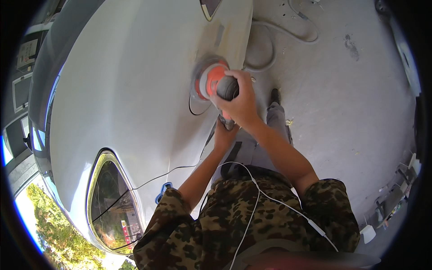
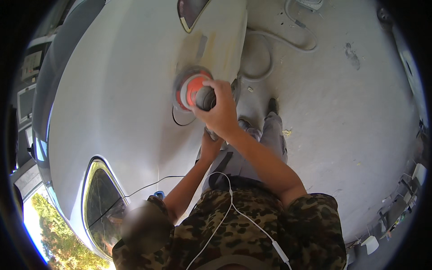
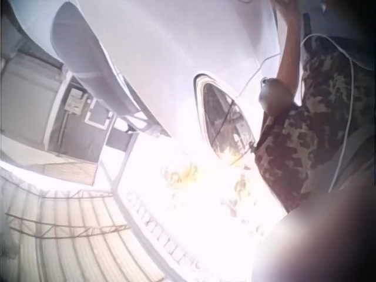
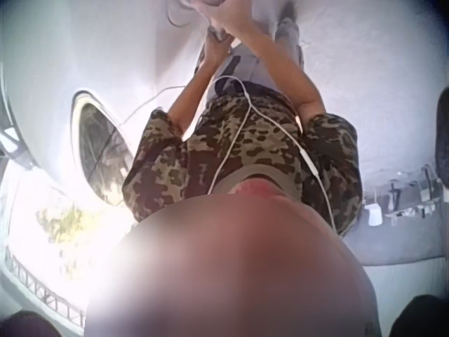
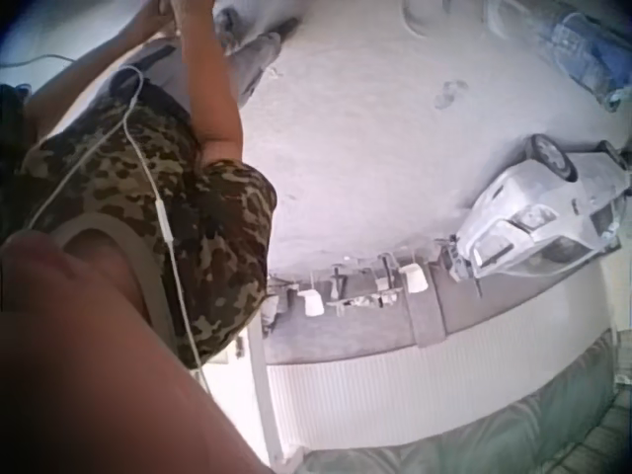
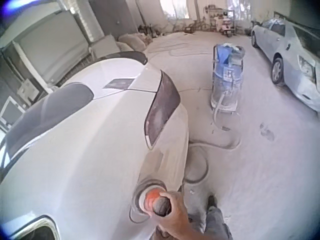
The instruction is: The person uses an orbital sander to sand the rear quarter panel of a white car. They briefly stop to change the sanding disc, then resume sanding the same area.
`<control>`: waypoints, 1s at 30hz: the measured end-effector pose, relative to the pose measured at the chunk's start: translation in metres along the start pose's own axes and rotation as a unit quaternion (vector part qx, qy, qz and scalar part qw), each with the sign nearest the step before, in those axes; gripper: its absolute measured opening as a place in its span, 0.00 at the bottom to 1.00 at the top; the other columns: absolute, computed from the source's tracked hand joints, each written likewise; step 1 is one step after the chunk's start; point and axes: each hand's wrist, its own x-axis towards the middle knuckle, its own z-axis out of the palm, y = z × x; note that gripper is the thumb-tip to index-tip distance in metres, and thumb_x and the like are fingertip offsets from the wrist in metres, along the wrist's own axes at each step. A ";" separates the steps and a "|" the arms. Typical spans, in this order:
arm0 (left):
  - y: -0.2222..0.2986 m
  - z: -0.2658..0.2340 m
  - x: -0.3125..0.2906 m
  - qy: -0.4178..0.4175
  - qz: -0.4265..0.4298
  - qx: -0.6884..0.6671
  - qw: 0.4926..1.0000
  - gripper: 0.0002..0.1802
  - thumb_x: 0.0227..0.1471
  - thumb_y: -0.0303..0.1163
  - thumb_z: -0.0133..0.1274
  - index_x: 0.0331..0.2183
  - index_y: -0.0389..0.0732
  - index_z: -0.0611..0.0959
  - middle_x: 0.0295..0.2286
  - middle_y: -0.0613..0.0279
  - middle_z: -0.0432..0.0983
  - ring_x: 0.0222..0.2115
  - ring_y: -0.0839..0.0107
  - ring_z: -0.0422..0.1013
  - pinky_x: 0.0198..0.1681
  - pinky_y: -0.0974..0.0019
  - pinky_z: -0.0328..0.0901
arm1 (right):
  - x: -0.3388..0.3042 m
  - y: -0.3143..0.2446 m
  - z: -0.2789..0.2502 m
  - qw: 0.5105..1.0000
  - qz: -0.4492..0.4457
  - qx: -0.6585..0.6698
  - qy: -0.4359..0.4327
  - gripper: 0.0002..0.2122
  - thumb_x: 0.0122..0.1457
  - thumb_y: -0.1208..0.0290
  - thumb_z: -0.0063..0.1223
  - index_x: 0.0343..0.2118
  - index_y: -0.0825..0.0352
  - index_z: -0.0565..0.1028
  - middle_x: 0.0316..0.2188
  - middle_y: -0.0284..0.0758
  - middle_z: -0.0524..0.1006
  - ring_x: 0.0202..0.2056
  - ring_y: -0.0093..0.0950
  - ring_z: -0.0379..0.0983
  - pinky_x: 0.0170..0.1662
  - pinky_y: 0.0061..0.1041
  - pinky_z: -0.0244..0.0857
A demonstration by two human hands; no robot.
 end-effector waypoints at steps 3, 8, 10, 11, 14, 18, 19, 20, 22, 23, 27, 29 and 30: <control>0.008 0.000 -0.024 -0.047 0.018 -0.095 0.994 0.44 0.53 0.43 0.69 0.61 0.29 0.68 0.51 0.36 0.79 0.53 0.46 0.78 0.55 0.51 0.69 | -0.017 -0.024 -0.015 0.999 -0.024 0.015 -0.037 0.34 0.45 0.71 0.77 0.57 0.63 0.72 0.53 0.43 0.72 0.54 0.43 0.74 0.58 0.39 0.71; 0.051 -0.003 -0.025 -0.086 0.002 -0.137 0.987 0.43 0.54 0.40 0.69 0.61 0.30 0.67 0.51 0.38 0.79 0.53 0.51 0.78 0.55 0.53 0.70 | 0.005 -0.052 -0.031 0.999 -0.004 -0.039 -0.023 0.35 0.45 0.70 0.77 0.58 0.62 0.70 0.54 0.42 0.72 0.54 0.44 0.75 0.56 0.40 0.72; 0.066 -0.005 -0.018 -0.093 0.017 -0.163 0.982 0.43 0.54 0.39 0.68 0.61 0.30 0.66 0.51 0.40 0.78 0.52 0.53 0.78 0.55 0.54 0.70 | 0.019 -0.060 -0.031 0.998 -0.013 -0.060 -0.030 0.35 0.45 0.70 0.76 0.58 0.62 0.70 0.54 0.42 0.72 0.53 0.44 0.75 0.55 0.41 0.73; 0.071 -0.006 -0.015 -0.089 0.046 -0.197 0.975 0.43 0.54 0.38 0.68 0.62 0.30 0.64 0.52 0.41 0.78 0.52 0.54 0.77 0.55 0.55 0.70 | 0.025 -0.064 -0.029 0.996 -0.026 -0.072 -0.034 0.35 0.45 0.69 0.75 0.58 0.62 0.70 0.54 0.42 0.72 0.53 0.45 0.75 0.55 0.41 0.73; 0.077 -0.006 -0.006 -0.078 0.104 -0.270 0.954 0.46 0.56 0.36 0.67 0.65 0.31 0.59 0.56 0.45 0.74 0.55 0.56 0.74 0.56 0.56 0.69 | 0.037 -0.071 -0.020 0.993 -0.053 -0.084 -0.061 0.35 0.45 0.68 0.74 0.58 0.62 0.69 0.54 0.43 0.72 0.54 0.46 0.74 0.55 0.44 0.72; 0.078 0.005 -0.010 -0.053 0.060 -0.275 0.958 0.45 0.57 0.36 0.66 0.66 0.31 0.59 0.57 0.45 0.72 0.56 0.57 0.73 0.57 0.58 0.69 | 0.038 -0.080 -0.013 0.987 -0.068 -0.109 -0.094 0.34 0.46 0.67 0.74 0.57 0.62 0.70 0.52 0.43 0.72 0.51 0.47 0.75 0.52 0.44 0.74; 0.079 0.011 -0.011 -0.025 0.089 -0.265 0.960 0.45 0.57 0.36 0.66 0.65 0.31 0.60 0.57 0.45 0.72 0.56 0.57 0.73 0.56 0.58 0.69 | 0.038 -0.080 -0.012 0.984 -0.078 -0.114 -0.114 0.34 0.46 0.67 0.74 0.57 0.61 0.69 0.52 0.43 0.72 0.50 0.47 0.76 0.51 0.44 0.74; 0.082 0.015 -0.013 -0.006 0.090 -0.245 0.965 0.44 0.57 0.36 0.65 0.65 0.31 0.60 0.56 0.46 0.73 0.55 0.57 0.73 0.56 0.58 0.70 | 0.040 -0.081 -0.013 0.982 -0.080 -0.120 -0.123 0.34 0.46 0.67 0.74 0.57 0.61 0.69 0.52 0.44 0.72 0.50 0.47 0.76 0.51 0.44 0.74; 0.089 0.023 -0.011 0.027 0.110 -0.276 0.955 0.45 0.57 0.37 0.65 0.66 0.31 0.60 0.55 0.45 0.74 0.55 0.56 0.74 0.56 0.57 0.69 | 0.048 -0.080 -0.016 0.980 -0.087 -0.125 -0.129 0.34 0.47 0.66 0.74 0.58 0.61 0.69 0.52 0.44 0.71 0.49 0.47 0.77 0.49 0.44 0.75; 0.095 0.026 -0.006 0.035 0.079 -0.277 0.957 0.45 0.58 0.37 0.65 0.66 0.31 0.60 0.55 0.44 0.74 0.55 0.55 0.74 0.56 0.56 0.69 | 0.056 -0.078 -0.017 0.980 -0.093 -0.122 -0.124 0.34 0.47 0.66 0.74 0.58 0.61 0.69 0.52 0.44 0.71 0.48 0.47 0.77 0.49 0.44 0.75; 0.116 0.032 0.013 0.028 0.037 -0.297 0.954 0.46 0.59 0.39 0.63 0.67 0.29 0.58 0.54 0.41 0.75 0.56 0.51 0.73 0.58 0.52 0.67 | 0.096 -0.074 -0.026 0.983 -0.080 -0.120 -0.117 0.35 0.47 0.66 0.74 0.59 0.61 0.68 0.52 0.44 0.70 0.48 0.47 0.77 0.48 0.44 0.76; 0.126 0.038 0.020 0.065 0.031 -0.270 0.960 0.47 0.60 0.40 0.62 0.67 0.28 0.57 0.55 0.40 0.75 0.57 0.50 0.73 0.59 0.51 0.66 | 0.105 -0.076 -0.030 0.979 -0.087 -0.109 -0.147 0.35 0.47 0.67 0.74 0.58 0.61 0.68 0.52 0.44 0.70 0.48 0.48 0.77 0.47 0.44 0.77; 0.130 0.042 0.022 0.094 0.032 -0.231 0.968 0.44 0.60 0.40 0.61 0.67 0.28 0.59 0.56 0.39 0.75 0.58 0.49 0.72 0.60 0.52 0.65 | 0.107 -0.077 -0.031 0.976 -0.104 -0.100 -0.160 0.35 0.47 0.67 0.74 0.58 0.61 0.68 0.51 0.44 0.70 0.48 0.48 0.77 0.47 0.44 0.77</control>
